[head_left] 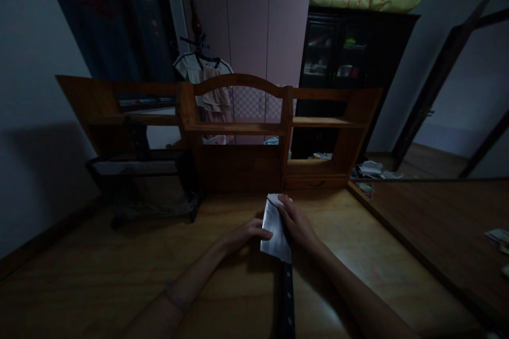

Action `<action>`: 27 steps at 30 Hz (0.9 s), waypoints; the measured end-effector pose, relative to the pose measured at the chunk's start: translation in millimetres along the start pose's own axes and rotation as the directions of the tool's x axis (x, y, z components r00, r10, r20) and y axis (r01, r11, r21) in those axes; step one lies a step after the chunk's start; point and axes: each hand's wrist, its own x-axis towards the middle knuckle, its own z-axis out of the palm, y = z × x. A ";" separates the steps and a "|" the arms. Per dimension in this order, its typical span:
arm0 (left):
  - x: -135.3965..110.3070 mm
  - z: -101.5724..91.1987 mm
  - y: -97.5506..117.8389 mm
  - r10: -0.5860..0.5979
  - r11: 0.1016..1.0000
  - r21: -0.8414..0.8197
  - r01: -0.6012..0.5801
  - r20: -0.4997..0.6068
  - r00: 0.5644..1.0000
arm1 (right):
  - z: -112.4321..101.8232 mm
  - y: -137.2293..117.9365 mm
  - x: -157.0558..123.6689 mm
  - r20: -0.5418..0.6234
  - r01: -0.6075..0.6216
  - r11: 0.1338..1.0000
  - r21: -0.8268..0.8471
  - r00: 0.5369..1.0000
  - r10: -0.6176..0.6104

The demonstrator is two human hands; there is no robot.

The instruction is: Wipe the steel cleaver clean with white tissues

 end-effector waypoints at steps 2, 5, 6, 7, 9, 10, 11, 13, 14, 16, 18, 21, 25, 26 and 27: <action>1.2 -2.5 -3.0 -0.007 1.000 -0.026 0.006 -0.009 1.000 | -1.3 0.6 0.9 -0.022 -0.037 0.997 0.066 0.999 0.039; 4.2 -7.3 -7.7 0.017 0.998 -0.059 -0.019 -0.028 0.999 | -4.6 1.0 3.1 -0.028 -0.119 0.968 0.221 0.991 0.128; 5.2 -8.7 -8.7 0.030 0.997 -0.064 -0.032 -0.027 0.999 | -5.6 1.5 3.9 -0.021 -0.153 0.946 0.285 0.986 0.166; 6.1 -9.9 -9.5 0.041 0.997 -0.066 -0.043 -0.025 0.999 | -6.3 2.2 4.7 -0.010 -0.194 0.910 0.366 0.977 0.212; 7.3 -11.5 -10.3 0.043 0.997 -0.068 -0.044 -0.014 0.999 | -6.8 3.0 5.7 0.025 -0.266 0.804 0.531 0.954 0.299; 7.7 -11.9 -10.7 0.041 0.996 -0.073 -0.041 -0.009 0.999 | -6.8 2.7 6.0 0.043 -0.288 0.745 0.602 0.943 0.330; 8.0 -12.2 -11.2 0.037 0.996 -0.083 -0.037 -0.001 0.999 | -6.7 1.7 6.3 0.055 -0.297 0.696 0.654 0.936 0.348; 8.6 -12.6 -12.9 0.025 0.994 -0.111 -0.022 0.023 0.999 | -7.4 -2.3 6.8 0.070 -0.299 0.613 0.731 0.927 0.368; 8.9 -12.9 -14.2 0.019 0.992 -0.125 -0.014 0.032 0.999 | -8.4 -4.8 7.4 0.077 -0.296 0.568 0.768 0.923 0.376; 10.0 -13.6 -17.1 0.007 0.989 -0.146 -0.002 0.035 0.999 | -12.1 -9.7 9.1 0.092 -0.285 0.462 0.840 0.914 0.396; 11.2 -14.2 -19.7 -0.002 0.987 -0.160 0.008 0.036 0.999 | -16.4 -12.0 11.4 0.110 -0.268 0.366 0.891 0.910 0.399; 12.8 -14.5 -21.2 0.027 0.980 -0.196 -0.022 0.022 0.999 | -19.7 -8.6 14.3 0.160 -0.289 0.299 0.910 0.907 0.388; 14.0 -14.6 -19.2 0.018 0.970 -0.244 -0.019 -0.002 1.000 | -17.0 2.1 14.6 0.204 -0.344 0.293 0.892 0.885 0.418; 14.3 -14.8 -18.7 0.001 0.966 -0.259 -0.003 -0.007 1.000 | -15.9 3.9 13.8 0.201 -0.347 0.297 0.889 0.882 0.427; 14.6 -14.9 -18.3 -0.006 0.960 -0.278 0.003 -0.011 1.000 | -14.9 4.8 12.6 0.199 -0.350 0.306 0.885 0.880 0.432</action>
